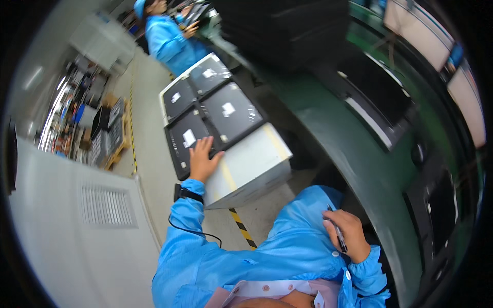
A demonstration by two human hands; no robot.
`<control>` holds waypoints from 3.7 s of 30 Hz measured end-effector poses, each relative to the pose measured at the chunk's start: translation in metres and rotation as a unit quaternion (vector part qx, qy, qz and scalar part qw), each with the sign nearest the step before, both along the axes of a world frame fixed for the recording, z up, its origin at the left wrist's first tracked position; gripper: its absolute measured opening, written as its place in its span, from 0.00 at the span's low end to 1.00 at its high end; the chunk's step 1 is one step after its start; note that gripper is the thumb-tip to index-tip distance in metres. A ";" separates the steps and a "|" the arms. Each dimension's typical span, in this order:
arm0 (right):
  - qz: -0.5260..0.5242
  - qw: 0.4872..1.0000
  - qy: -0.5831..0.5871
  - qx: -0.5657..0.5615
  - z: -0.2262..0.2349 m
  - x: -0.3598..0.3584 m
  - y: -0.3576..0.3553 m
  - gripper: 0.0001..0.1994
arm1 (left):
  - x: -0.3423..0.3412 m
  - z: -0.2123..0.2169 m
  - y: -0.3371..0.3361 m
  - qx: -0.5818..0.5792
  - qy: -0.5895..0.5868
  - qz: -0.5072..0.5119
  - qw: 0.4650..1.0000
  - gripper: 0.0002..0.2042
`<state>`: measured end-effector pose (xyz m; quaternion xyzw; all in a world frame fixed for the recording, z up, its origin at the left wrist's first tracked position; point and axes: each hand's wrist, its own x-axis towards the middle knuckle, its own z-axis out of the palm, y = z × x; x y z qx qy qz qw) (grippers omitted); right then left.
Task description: Inspecting, cleaning, and labeling tablet devices at a factory workstation.
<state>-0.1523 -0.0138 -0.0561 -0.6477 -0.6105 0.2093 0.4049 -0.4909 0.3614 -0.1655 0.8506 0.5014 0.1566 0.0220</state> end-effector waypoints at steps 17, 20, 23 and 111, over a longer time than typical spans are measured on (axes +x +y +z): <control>-0.339 0.822 -0.457 -0.007 0.030 0.125 -0.081 0.28 | 0.232 0.096 -0.072 -0.049 -0.305 -0.314 0.898 0.14; -0.418 0.791 -0.441 0.070 0.042 0.140 -0.103 0.23 | 0.311 0.109 -0.175 -0.014 -0.268 -0.543 0.796 0.13; -0.511 0.738 -0.430 0.092 0.061 0.146 -0.180 0.14 | 0.351 0.111 -0.234 -0.031 -0.199 -0.655 0.728 0.16; -0.689 0.671 -0.247 -0.120 -0.052 0.161 -0.411 0.15 | 0.178 0.087 -0.202 0.151 -0.010 -0.259 0.954 0.29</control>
